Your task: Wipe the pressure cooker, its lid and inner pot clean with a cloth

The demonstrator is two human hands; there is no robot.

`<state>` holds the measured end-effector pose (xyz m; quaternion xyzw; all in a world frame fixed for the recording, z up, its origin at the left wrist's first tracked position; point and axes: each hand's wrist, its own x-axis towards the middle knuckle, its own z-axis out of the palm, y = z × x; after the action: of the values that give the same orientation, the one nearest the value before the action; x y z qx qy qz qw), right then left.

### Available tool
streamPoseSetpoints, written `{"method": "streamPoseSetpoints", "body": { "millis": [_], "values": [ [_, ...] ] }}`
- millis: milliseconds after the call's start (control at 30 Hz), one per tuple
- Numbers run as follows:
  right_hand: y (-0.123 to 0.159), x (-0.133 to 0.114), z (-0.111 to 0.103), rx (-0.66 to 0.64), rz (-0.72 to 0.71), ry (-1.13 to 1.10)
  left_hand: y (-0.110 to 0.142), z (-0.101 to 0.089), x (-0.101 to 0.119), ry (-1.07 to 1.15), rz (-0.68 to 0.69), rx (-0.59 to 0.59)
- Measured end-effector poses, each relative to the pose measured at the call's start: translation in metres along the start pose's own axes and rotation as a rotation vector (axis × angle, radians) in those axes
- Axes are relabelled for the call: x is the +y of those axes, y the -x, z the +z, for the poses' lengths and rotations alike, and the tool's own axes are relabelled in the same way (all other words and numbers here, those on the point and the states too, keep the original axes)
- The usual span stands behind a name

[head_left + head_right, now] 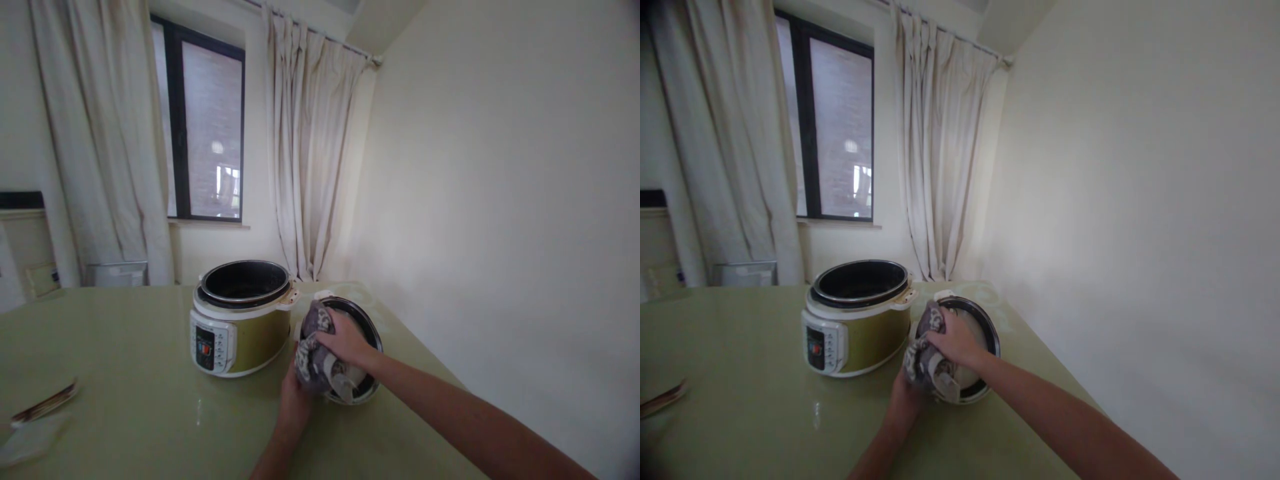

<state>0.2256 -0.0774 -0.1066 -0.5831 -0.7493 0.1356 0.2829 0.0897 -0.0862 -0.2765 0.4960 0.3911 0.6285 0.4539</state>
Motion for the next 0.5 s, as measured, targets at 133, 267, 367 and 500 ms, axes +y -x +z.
{"method": "streamPoseSetpoints", "body": {
  "millis": [133,267,367,500],
  "values": [
    [-0.025,-0.013,-0.009,0.017,-0.266,0.276,-0.001,0.001,0.001,-0.080,-0.041,-0.026],
    [-0.028,0.000,0.014,-0.162,-0.303,0.336,-0.003,0.001,-0.004,-0.163,-0.060,0.002],
    [-0.023,0.011,0.028,-0.168,-0.321,0.327,-0.004,0.000,-0.009,-0.167,-0.075,-0.012],
    [-0.016,0.022,0.026,-0.171,-0.366,0.300,-0.006,-0.002,-0.010,-0.094,-0.028,-0.035]
  ]
}}
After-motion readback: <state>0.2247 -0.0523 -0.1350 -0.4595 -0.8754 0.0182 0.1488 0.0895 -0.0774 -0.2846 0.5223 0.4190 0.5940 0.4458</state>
